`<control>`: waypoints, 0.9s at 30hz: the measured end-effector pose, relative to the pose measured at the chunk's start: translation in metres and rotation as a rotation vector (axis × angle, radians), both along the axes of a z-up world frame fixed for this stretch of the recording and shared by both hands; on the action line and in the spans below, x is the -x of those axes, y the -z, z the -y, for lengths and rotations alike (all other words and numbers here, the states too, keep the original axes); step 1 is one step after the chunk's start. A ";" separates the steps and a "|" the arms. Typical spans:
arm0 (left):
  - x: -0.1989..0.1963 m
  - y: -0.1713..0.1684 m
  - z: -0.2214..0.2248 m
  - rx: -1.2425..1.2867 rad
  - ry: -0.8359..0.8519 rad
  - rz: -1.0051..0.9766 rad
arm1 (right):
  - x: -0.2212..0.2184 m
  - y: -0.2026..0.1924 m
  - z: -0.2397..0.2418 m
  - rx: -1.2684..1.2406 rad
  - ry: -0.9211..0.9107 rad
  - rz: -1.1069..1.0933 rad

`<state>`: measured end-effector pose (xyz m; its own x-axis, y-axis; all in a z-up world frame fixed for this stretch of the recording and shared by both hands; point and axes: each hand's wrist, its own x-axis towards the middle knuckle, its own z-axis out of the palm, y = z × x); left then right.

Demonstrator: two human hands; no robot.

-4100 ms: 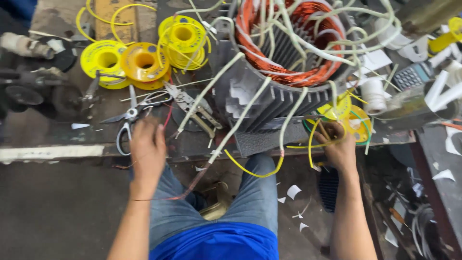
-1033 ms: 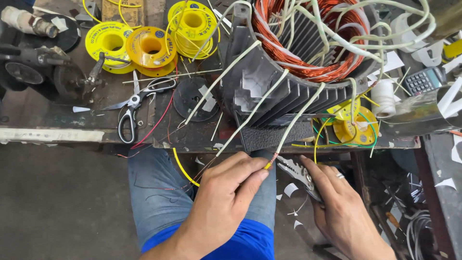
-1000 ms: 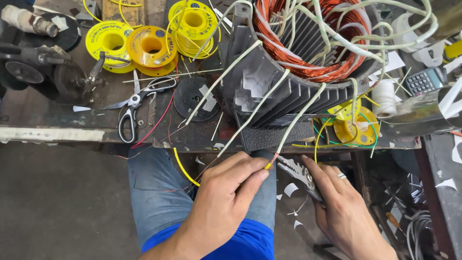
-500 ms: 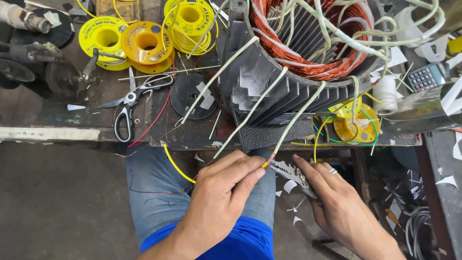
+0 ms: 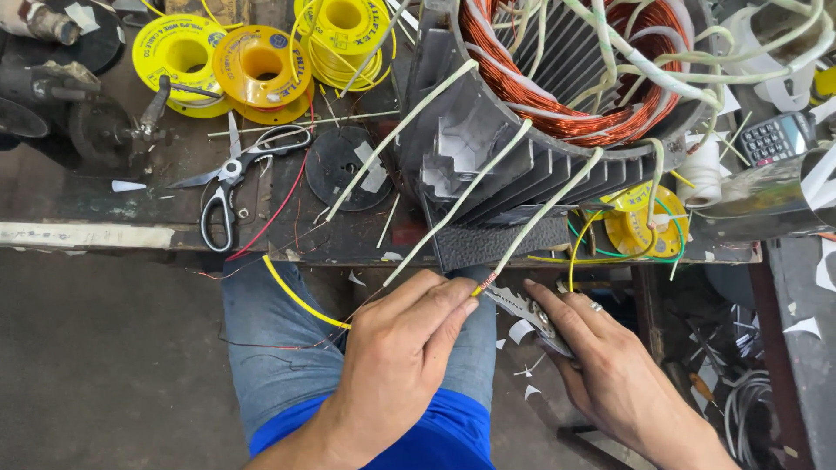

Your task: Connecting and stripping wires for an electric motor stator assembly on a workbench

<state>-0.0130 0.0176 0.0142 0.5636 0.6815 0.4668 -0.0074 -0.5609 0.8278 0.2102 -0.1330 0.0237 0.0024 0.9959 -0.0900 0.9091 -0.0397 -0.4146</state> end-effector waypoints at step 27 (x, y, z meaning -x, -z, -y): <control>-0.004 0.001 0.005 0.108 0.008 0.064 | 0.005 -0.005 0.006 -0.026 0.069 0.010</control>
